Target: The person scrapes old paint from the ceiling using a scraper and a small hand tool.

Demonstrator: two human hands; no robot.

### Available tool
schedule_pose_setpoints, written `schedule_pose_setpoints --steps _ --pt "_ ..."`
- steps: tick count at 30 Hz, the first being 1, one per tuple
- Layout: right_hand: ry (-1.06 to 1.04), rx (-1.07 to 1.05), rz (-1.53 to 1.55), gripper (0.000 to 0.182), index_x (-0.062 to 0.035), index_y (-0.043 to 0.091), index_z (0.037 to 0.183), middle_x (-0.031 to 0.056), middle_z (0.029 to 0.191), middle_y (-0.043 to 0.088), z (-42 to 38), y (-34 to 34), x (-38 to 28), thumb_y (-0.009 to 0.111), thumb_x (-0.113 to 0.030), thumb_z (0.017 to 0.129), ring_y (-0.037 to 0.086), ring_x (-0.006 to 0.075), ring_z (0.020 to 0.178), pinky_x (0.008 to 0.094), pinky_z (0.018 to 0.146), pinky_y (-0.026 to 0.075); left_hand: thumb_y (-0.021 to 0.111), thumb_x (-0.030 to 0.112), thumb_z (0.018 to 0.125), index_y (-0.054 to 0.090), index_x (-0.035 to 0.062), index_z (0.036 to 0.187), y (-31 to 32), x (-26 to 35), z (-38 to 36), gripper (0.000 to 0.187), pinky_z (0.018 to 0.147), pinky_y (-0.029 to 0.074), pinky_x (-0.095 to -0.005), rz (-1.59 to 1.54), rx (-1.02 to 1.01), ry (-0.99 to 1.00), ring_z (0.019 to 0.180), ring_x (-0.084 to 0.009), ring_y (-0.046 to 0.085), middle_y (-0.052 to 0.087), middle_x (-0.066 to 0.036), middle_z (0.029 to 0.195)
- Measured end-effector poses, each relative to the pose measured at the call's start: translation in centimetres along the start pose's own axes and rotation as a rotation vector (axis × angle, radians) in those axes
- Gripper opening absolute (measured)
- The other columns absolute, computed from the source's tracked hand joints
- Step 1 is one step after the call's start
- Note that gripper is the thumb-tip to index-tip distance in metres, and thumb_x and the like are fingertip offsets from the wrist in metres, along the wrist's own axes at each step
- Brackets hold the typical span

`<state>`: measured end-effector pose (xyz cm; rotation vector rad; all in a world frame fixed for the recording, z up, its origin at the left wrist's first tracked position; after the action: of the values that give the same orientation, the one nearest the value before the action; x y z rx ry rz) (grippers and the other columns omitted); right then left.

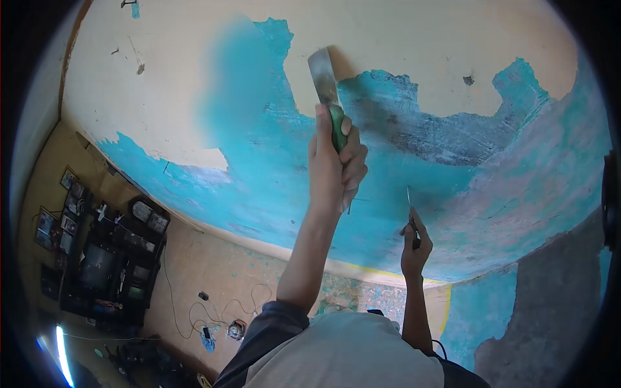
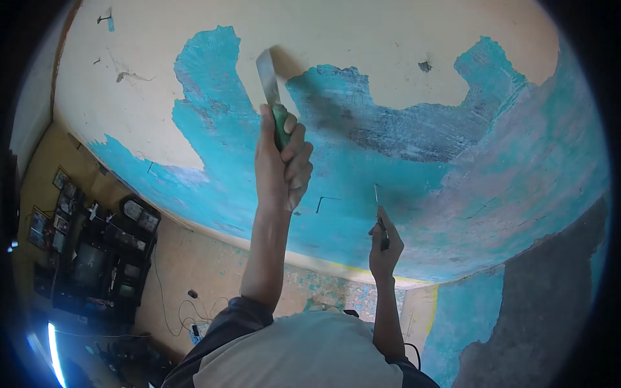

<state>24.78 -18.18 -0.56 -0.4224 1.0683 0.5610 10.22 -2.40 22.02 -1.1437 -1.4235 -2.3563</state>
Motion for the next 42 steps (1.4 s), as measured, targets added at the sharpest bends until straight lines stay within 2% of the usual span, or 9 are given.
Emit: schedule_pose_setpoints --steps 4,7,12,15,23,30,36,40,42 --pt "-0.124 0.016 -0.002 0.039 -0.003 0.063 0.143 0.0058 0.097 0.067 1.3 1.0 0.3 0.058 -0.004 0.105 0.056 0.0075 0.078 0.0225 0.065 0.044 0.039 0.054 0.112 0.051 0.0112 0.094 -2.1 -4.7 -1.8 0.048 0.033 0.021 -0.0223 0.064 0.059 -0.084 0.042 -0.0039 0.028 0.035 0.007 0.061" --pt "-0.167 0.005 -0.022 0.038 -0.0028 0.063 0.143 0.0055 0.094 0.067 1.5 0.9 0.5 0.058 -0.006 0.106 0.054 0.0073 0.076 0.023 0.064 0.042 0.041 0.043 0.114 0.057 0.0074 0.1 -5.7 -7.4 -3.4 0.042 0.036 0.024 -0.0226 0.347 0.115 0.038 0.043 -0.0034 0.034 0.044 0.004 0.066" --pt "-0.129 -0.017 -0.066 0.038 -0.0023 0.064 0.143 0.0043 0.089 0.066 1.6 0.5 0.4 0.058 -0.008 0.106 0.051 0.007 0.072 0.0233 0.063 0.039 0.043 0.037 0.114 0.067 0.0042 0.117 -9.6 -3.1 -4.2 0.04 0.043 0.027 -0.0207 0.633 0.189 0.215 0.05 -0.0013 0.037 0.048 0.005 0.069" --pt "-0.131 -0.035 -0.016 0.039 -0.0017 0.063 0.143 0.0046 0.09 0.066 1.9 0.8 0.6 0.058 -0.007 0.105 0.053 0.007 0.072 0.0236 0.063 0.04 0.044 0.036 0.114 0.07 0.0022 0.114 -10.9 0.4 -4.3 0.043 0.05 0.03 -0.0234 0.851 0.253 0.203 0.057 -0.0027 0.04 0.052 0.004 0.07" --pt "-0.173 0.067 -0.018 0.04 -0.0016 0.061 0.145 0.0095 0.105 0.072 1.0 2.6 1.3 0.057 -0.005 0.105 0.062 0.0095 0.082 0.0231 0.06 0.046 0.049 0.038 0.113 0.066 0.0029 0.096 -13.9 5.7 -2.4 0.042 0.046 0.025 -0.0223 1.08 0.286 0.397 0.052 -0.0006 0.033 0.042 0.007 0.061" --pt "-0.201 0.094 -0.024 0.039 -0.003 0.061 0.145 0.0065 0.098 0.069 0.8 3.0 0.7 0.057 -0.01 0.107 0.061 0.0096 0.08 0.0231 0.061 0.046 0.055 0.034 0.111 0.062 -0.0028 0.087 -14.8 5.3 -0.5 0.045 0.049 0.034 -0.0308 1.156 0.243 0.453 0.056 -0.0068 0.041 0.051 -0.004 0.059" --pt "-0.136 0.088 -0.084 0.039 -0.004 0.06 0.147 0.0048 0.097 0.068 0.6 3.0 0.4 0.056 -0.011 0.108 0.06 0.0085 0.079 0.0214 0.06 0.042 0.053 0.038 0.112 0.061 -0.0009 0.087 -14.9 4.4 -0.2 0.047 0.05 0.031 -0.0281 1.183 0.242 0.488 0.058 -0.0052 0.04 0.049 -0.001 0.062" --pt "-0.173 0.111 -0.065 0.04 -0.0038 0.059 0.148 0.005 0.096 0.068 0.7 3.7 0.5 0.057 -0.012 0.108 0.06 0.0084 0.079 0.0216 0.061 0.043 0.053 0.033 0.112 0.062 -0.0011 0.089 -13.8 6.2 0.3 0.042 0.05 0.032 -0.028 1.325 0.236 0.493 0.056 -0.0054 0.04 0.05 -0.001 0.061" --pt "-0.183 0.115 -0.051 0.04 -0.0039 0.059 0.148 0.0051 0.097 0.068 0.8 3.5 0.6 0.056 -0.012 0.108 0.06 0.0083 0.079 0.0217 0.061 0.043 0.059 0.022 0.11 0.06 -0.0011 0.085 -14.5 5.6 -0.6 0.034 0.045 0.029 -0.0321 1.274 0.282 0.66 0.049 -0.0096 0.035 0.045 -0.007 0.054"
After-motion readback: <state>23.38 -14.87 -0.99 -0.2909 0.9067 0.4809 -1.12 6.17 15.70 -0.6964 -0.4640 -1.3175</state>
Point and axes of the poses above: each hand's wrist, its own z-axis towards the middle knuckle, its own y-axis out of the palm, x = y × z, the point moved 1 cm from there along z, towards the middle knuckle
